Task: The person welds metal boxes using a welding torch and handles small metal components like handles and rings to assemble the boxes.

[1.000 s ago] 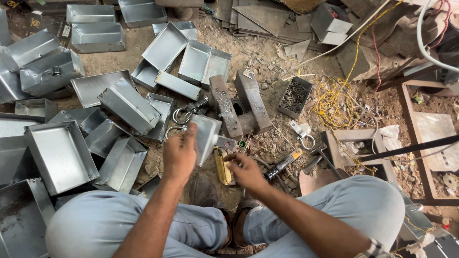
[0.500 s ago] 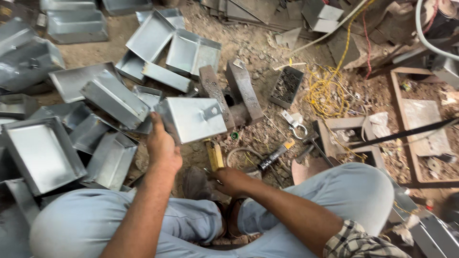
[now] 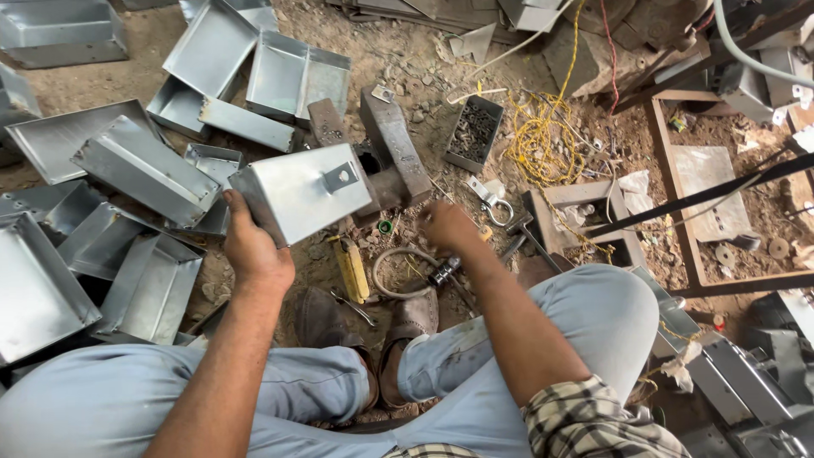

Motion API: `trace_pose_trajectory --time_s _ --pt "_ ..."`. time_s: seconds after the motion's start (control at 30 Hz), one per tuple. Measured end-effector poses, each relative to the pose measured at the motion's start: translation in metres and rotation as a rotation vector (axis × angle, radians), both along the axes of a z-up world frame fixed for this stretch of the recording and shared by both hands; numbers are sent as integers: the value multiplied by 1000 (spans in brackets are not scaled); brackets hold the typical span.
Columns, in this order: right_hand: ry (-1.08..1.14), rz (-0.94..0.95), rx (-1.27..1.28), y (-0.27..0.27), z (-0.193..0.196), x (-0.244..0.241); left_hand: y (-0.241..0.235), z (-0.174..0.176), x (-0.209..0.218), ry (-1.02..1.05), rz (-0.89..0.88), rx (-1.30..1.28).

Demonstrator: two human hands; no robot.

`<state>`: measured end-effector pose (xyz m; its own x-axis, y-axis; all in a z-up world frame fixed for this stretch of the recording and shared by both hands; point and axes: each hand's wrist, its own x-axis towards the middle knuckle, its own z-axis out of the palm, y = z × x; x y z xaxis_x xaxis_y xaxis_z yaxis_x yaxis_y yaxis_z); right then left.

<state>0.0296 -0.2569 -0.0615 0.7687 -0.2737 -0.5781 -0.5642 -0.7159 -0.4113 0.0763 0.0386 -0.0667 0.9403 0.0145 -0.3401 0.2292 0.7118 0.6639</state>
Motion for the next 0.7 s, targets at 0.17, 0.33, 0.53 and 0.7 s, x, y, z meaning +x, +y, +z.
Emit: trace_pose_trajectory --time_s 0.17,0.33,0.53,0.7 --pt "-523 -146 282 -57 108 -9 -7 -6 2 59 -51 2" --pt "-666 -69 80 -133 179 -81 -47 -45 32 9 -89 -215" --pt "-216 -402 -331 -235 46 -177 -79 -127 82 119 -107 -480" --pt "45 -319 -260 -225 -107 -230 -69 -160 90 229 -80 -328"
